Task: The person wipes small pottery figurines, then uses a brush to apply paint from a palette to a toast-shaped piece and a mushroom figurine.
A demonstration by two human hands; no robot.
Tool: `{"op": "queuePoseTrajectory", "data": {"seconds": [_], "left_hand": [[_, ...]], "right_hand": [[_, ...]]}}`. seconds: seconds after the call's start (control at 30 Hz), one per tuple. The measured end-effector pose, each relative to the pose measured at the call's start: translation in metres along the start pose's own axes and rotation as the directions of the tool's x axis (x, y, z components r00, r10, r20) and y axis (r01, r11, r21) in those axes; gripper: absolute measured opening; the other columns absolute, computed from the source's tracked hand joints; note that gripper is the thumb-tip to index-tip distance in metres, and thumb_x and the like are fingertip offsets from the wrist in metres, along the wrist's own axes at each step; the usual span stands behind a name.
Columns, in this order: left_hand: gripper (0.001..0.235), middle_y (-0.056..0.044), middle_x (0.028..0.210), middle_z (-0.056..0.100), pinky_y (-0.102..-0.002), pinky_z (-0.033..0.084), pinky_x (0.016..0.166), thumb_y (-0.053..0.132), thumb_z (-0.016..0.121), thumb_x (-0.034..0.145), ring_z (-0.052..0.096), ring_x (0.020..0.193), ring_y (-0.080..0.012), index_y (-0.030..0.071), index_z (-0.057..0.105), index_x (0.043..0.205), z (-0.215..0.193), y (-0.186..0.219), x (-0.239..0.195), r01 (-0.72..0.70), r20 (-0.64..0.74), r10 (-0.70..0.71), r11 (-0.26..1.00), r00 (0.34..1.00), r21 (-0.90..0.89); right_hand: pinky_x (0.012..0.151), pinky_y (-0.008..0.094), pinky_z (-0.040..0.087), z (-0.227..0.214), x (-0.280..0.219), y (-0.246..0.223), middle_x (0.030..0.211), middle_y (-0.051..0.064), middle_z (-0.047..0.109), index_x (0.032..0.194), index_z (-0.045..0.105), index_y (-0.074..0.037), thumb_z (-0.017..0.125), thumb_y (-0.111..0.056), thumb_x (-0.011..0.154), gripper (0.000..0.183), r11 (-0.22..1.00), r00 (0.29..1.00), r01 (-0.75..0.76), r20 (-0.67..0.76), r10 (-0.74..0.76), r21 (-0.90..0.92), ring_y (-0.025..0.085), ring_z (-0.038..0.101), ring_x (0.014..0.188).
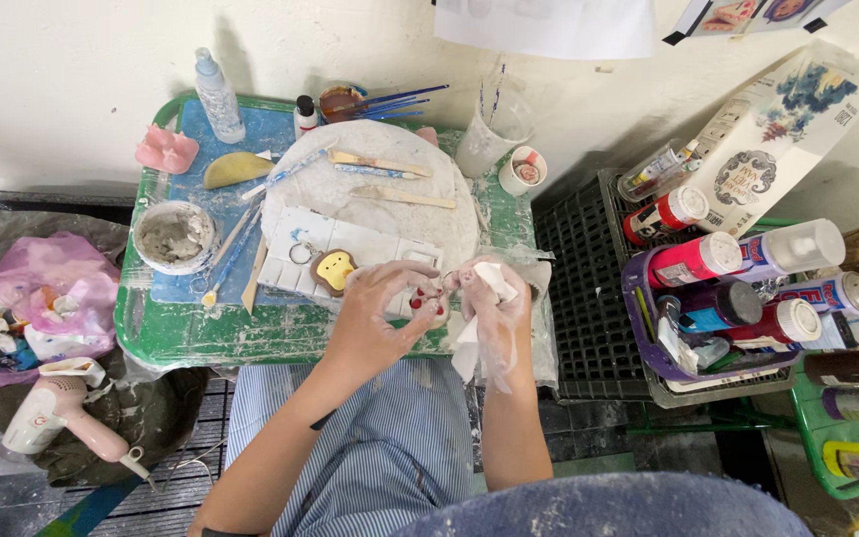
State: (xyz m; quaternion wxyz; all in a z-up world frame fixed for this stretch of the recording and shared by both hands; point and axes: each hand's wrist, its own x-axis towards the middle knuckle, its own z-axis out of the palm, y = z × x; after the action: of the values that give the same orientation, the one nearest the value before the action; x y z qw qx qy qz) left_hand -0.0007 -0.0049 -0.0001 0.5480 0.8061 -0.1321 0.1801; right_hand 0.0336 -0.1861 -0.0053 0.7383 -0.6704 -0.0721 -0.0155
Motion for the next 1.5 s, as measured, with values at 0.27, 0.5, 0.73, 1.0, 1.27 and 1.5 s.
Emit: {"op": "queuePoseTrajectory", "data": {"seconds": [0.27, 0.5, 0.73, 1.0, 1.27, 1.5], "left_hand": [[0.026, 0.002, 0.13, 0.069, -0.038, 0.042, 0.113, 0.025, 0.068, 0.095, 0.064, 0.124, -0.0191, 0.015, 0.07, 0.119, -0.031, -0.034, -0.012, 0.121, -0.194, -0.111, 0.992, 0.975, 0.045], [0.059, -0.008, 0.135, 0.064, -0.054, 0.025, 0.11, 0.035, 0.08, 0.079, 0.049, 0.133, -0.0264, 0.011, 0.063, 0.13, -0.054, -0.064, -0.03, 0.134, -0.141, -0.077, 0.879, 0.987, 0.458], [0.067, -0.008, 0.135, 0.063, -0.053, 0.03, 0.112, 0.036, 0.081, 0.078, 0.05, 0.132, -0.0267, 0.01, 0.06, 0.136, -0.048, -0.073, -0.027, 0.152, -0.082, -0.128, 0.861, 0.988, 0.484], [0.075, -0.015, 0.139, 0.056, -0.043, 0.039, 0.113, 0.018, 0.083, 0.074, 0.048, 0.133, -0.0348, 0.007, 0.05, 0.141, -0.05, -0.071, -0.008, 0.169, 0.093, -0.188, 0.968, 0.978, 0.184], [0.08, -0.014, 0.138, 0.062, -0.04, 0.048, 0.109, 0.002, 0.078, 0.076, 0.062, 0.128, -0.0323, 0.004, 0.044, 0.148, -0.051, -0.067, 0.003, 0.177, 0.079, -0.178, 0.984, 0.981, 0.016], [0.079, -0.013, 0.134, 0.064, -0.031, 0.056, 0.101, -0.002, 0.074, 0.077, 0.069, 0.117, -0.0235, 0.004, 0.043, 0.149, -0.055, -0.06, 0.004, 0.308, 0.113, -0.294, 0.941, 0.949, -0.14]], "right_hand": [[0.056, 0.02, 0.04, 0.001, 0.017, 0.005, 0.09, 0.007, 0.073, 0.102, 0.067, -0.001, 0.063, -0.016, 0.101, 0.016, 0.993, 0.998, -0.054, 0.016, 0.056, -0.108, 0.004, 0.047, 0.06], [0.055, 0.02, 0.04, 0.013, 0.043, 0.02, 0.087, 0.002, 0.072, 0.103, 0.071, -0.002, 0.066, -0.021, 0.1, 0.02, 0.968, 0.99, -0.137, 0.013, 0.142, -0.208, 0.003, 0.048, 0.062], [0.06, 0.022, 0.04, 0.003, 0.062, 0.044, 0.087, 0.001, 0.069, 0.104, 0.073, 0.001, 0.066, -0.018, 0.102, 0.021, 0.923, 0.998, -0.044, 0.031, 0.06, -0.382, 0.005, 0.049, 0.069], [0.078, 0.027, 0.056, -0.003, 0.024, 0.061, 0.108, 0.008, 0.068, 0.131, 0.059, -0.005, 0.065, -0.013, 0.092, 0.04, 0.919, 0.994, -0.014, -0.107, -0.031, -0.395, 0.015, 0.067, 0.092], [0.092, 0.034, 0.055, 0.022, 0.008, 0.04, 0.125, 0.014, 0.07, 0.133, 0.063, -0.008, 0.087, -0.009, 0.074, 0.064, 0.746, 0.985, 0.168, 0.134, -0.107, -0.645, 0.024, 0.07, 0.106], [0.094, 0.03, 0.056, 0.026, 0.007, 0.044, 0.124, 0.011, 0.073, 0.134, 0.063, -0.009, 0.082, -0.007, 0.079, 0.059, 0.876, 0.998, 0.047, 0.058, -0.022, -0.481, 0.018, 0.071, 0.11]]}}
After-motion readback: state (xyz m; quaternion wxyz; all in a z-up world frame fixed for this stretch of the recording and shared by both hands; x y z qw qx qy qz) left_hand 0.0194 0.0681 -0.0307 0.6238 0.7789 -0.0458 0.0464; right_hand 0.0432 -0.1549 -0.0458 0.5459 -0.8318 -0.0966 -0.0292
